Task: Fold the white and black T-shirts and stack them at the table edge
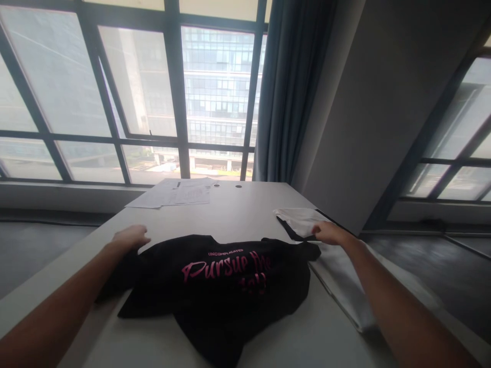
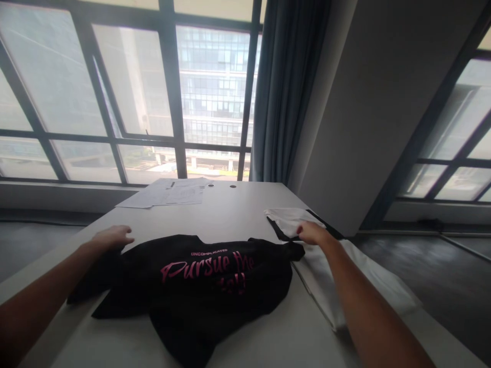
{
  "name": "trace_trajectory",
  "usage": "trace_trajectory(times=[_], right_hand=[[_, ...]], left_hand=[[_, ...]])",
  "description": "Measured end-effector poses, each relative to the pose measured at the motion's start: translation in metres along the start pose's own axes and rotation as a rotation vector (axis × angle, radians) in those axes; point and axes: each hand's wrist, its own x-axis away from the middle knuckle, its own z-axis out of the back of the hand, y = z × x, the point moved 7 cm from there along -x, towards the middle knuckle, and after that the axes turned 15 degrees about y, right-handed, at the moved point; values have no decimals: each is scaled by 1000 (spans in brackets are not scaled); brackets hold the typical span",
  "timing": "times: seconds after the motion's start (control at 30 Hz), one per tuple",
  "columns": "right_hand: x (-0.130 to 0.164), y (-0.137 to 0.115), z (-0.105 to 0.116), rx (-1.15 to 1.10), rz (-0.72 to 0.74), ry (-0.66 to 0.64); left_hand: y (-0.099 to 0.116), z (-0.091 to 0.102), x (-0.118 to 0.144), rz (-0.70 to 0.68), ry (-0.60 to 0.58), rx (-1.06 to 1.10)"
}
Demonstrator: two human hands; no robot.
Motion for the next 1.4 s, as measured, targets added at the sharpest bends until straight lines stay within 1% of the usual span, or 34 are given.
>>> trace_trajectory(times=[0.07, 0.1, 0.13, 0.2, 0.27, 0.3, 0.37, 0.43, 0.5, 0.57, 0.63, 0.73, 0.77, 0.8, 0.83, 0.87, 0.9, 0.93, 0.97, 1.0, 1.03, 1.07, 1.1, 1.13, 1.17, 1.2, 1.23, 1.27, 1.3, 1.33, 1.4], right_hand=[[2, -40, -15, -5, 96, -24], [8, -61, -27, -31, 182, -90], [15, -78, -39, -47, 232, -170], [30, -102, -60, -36, 279, -283], [42, -112, -72, -14, 292, -330], [46, -114, -76, -11, 295, -343], [51, -113, -79, -23, 309, -368], [53, -108, -79, -40, 334, -389], [55, -100, -77, -67, 341, -448], [60, -91, -73, -156, 283, -564], [69, -84, -62, -322, 184, -703], [83, -84, -30, -557, 86, -857], [85, -86, -19, -588, 77, -903], [84, -89, -9, -589, 75, -935], [79, -94, 0, -573, 81, -942], [67, -100, 8, -545, 94, -915], [49, -108, 14, -512, 112, -835], [24, -119, 21, -488, 136, -695], [-4, -131, 29, -466, 161, -499], [-34, -142, 41, -443, 173, -230], [-59, -153, 52, -397, 169, 14], [-76, -166, 56, -328, 175, 179], [-89, -179, 57, -248, 196, 295], [-95, -193, 52, -168, 231, 359], [-97, -204, 42, -100, 265, 383], [-93, -214, 28, -53, 305, 365], [-85, -222, 10, -24, 341, 316], [-71, -227, -12, -13, 377, 238], [-54, -230, -36, -10, 403, 140], [-35, -231, -62, -4, 429, 19], [8, -228, -111, 18, 466, -203]], left_hand=[[46, -21, 9, -132, -93, -42], [70, -31, 17, -189, -151, -23], [90, -39, 24, -218, -195, -4], [121, -50, 37, -254, -243, 34], [138, -53, 46, -279, -257, 96], [141, -52, 48, -289, -263, 137], [140, -48, 52, -301, -297, 228], [132, -41, 54, -303, -360, 301], [125, -33, 60, -308, -453, 325], [122, -21, 73, -318, -591, 329], [126, -6, 97, -326, -794, 368], [138, 26, 136, -319, -1126, 464], [141, 37, 143, -320, -1198, 477], [144, 47, 143, -319, -1238, 476], [148, 55, 135, -319, -1216, 456], [151, 62, 117, -322, -1126, 416], [155, 68, 89, -324, -955, 357], [161, 76, 55, -338, -724, 272], [168, 89, 17, -346, -409, 179], [174, 105, -17, -321, -86, 87], [183, 112, -43, -291, 82, 56], [192, 115, -62, -269, 218, 45], [199, 120, -76, -235, 434, 28], [203, 111, -86, -191, 492, 12], [209, 96, -91, -183, 485, 7], [215, 71, -93, -229, 388, 13], [219, 43, -89, -284, 274, 12], [219, 13, -81, -332, 132, -8], [214, -18, -70, -362, -18, -38], [207, -41, -59, -369, -92, -47], [186, -75, -35, -367, -184, -63]])
